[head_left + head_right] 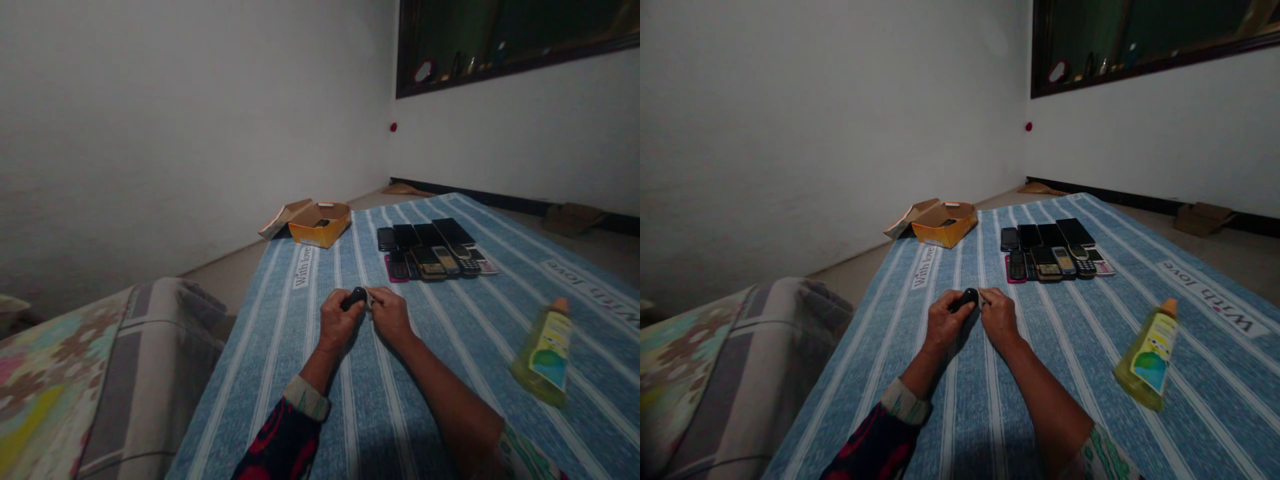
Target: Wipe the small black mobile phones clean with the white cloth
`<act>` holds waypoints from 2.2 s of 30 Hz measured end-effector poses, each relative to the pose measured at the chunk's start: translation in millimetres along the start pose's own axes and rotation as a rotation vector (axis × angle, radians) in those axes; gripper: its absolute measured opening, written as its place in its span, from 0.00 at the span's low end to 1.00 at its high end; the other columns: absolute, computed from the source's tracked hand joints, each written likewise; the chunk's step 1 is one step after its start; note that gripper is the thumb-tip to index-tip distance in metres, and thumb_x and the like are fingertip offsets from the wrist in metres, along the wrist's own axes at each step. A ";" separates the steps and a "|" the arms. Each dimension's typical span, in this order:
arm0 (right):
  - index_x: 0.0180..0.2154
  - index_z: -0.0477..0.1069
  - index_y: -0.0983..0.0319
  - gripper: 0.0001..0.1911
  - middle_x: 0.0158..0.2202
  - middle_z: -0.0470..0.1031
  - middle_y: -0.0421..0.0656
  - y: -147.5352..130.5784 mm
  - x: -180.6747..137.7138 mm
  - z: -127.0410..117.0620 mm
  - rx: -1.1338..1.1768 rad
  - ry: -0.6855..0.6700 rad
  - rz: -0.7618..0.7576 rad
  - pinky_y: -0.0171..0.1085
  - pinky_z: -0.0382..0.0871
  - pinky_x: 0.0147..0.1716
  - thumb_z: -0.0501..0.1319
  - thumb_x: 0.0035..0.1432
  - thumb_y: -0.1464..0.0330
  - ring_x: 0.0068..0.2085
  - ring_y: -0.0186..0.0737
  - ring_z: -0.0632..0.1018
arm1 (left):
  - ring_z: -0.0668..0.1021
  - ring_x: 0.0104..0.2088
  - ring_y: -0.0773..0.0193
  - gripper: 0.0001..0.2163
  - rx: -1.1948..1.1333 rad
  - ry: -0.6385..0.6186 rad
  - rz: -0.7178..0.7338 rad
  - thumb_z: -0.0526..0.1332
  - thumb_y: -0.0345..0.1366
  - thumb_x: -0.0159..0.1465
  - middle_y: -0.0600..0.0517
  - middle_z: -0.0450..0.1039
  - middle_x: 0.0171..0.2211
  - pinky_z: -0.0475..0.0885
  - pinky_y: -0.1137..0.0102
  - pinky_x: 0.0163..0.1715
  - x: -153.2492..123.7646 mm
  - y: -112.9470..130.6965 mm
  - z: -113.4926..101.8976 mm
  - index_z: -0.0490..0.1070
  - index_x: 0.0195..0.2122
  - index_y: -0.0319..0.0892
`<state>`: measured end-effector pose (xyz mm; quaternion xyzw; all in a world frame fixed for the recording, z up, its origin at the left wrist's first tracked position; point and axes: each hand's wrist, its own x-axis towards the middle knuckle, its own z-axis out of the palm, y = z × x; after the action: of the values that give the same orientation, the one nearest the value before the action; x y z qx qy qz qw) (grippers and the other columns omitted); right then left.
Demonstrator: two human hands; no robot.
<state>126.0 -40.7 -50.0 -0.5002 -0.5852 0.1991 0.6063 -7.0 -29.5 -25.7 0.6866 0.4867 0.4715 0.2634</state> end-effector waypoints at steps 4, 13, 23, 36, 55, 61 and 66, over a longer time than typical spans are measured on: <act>0.37 0.82 0.63 0.20 0.31 0.81 0.43 -6.7 3.1 -0.7 0.332 0.027 0.421 0.37 0.74 0.30 0.56 0.42 0.74 0.31 0.40 0.80 | 0.75 0.33 0.62 0.04 -0.047 0.027 -0.026 0.65 0.36 0.55 0.53 0.72 0.29 0.69 0.68 0.37 0.1 2.7 1.3 0.74 0.30 0.41; 0.36 0.83 0.63 0.20 0.34 0.81 0.45 -18.6 8.1 -5.6 0.306 0.103 0.310 0.40 0.75 0.38 0.57 0.43 0.74 0.34 0.40 0.80 | 0.75 0.35 0.61 0.05 -0.111 -0.036 -0.043 0.65 0.33 0.54 0.52 0.74 0.32 0.70 0.65 0.40 2.6 9.1 2.0 0.75 0.32 0.41; 0.45 0.79 0.61 0.23 0.40 0.80 0.48 -23.0 -2.3 1.0 -0.211 0.049 -0.360 0.42 0.75 0.47 0.51 0.55 0.80 0.44 0.42 0.79 | 0.73 0.31 0.63 0.01 0.015 -0.054 0.055 0.62 0.30 0.53 0.55 0.70 0.27 0.68 0.67 0.36 4.6 16.6 -4.3 0.72 0.26 0.42; 0.43 0.78 0.63 0.21 0.40 0.80 0.49 -12.4 -10.4 7.7 -0.255 0.034 -0.341 0.40 0.75 0.47 0.51 0.55 0.80 0.44 0.43 0.79 | 0.73 0.30 0.64 0.01 0.062 -0.069 -0.006 0.64 0.32 0.52 0.54 0.71 0.25 0.67 0.68 0.34 0.4 14.3 -18.3 0.73 0.26 0.41; 0.44 0.77 0.64 0.20 0.38 0.78 0.49 -14.1 -17.5 12.6 -0.395 -0.086 -0.385 0.41 0.73 0.46 0.51 0.57 0.81 0.43 0.44 0.77 | 0.71 0.27 0.64 0.03 0.072 -0.083 -0.110 0.66 0.33 0.49 0.56 0.70 0.22 0.66 0.68 0.30 -6.2 11.1 -34.2 0.72 0.23 0.41; 0.40 0.78 0.63 0.20 0.35 0.78 0.48 4.2 -11.2 -0.2 -0.567 -0.105 -0.216 0.37 0.72 0.40 0.52 0.55 0.84 0.40 0.43 0.76 | 0.72 0.27 0.64 0.04 0.055 -0.094 -0.168 0.66 0.32 0.47 0.56 0.70 0.22 0.66 0.69 0.30 -11.4 4.5 -38.2 0.72 0.24 0.40; 0.39 0.76 0.64 0.15 0.36 0.76 0.49 -12.9 -22.8 12.9 -0.536 -0.119 -0.488 0.40 0.70 0.45 0.52 0.62 0.79 0.43 0.45 0.74 | 0.71 0.26 0.65 0.03 0.101 -0.118 -0.149 0.64 0.33 0.48 0.57 0.68 0.21 0.65 0.70 0.29 -15.8 2.1 -35.1 0.70 0.23 0.41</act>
<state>104.4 -60.2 -53.1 -0.4744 -0.7531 -0.0828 0.4483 -39.2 -48.2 -15.6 0.6877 0.5431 0.3841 0.2908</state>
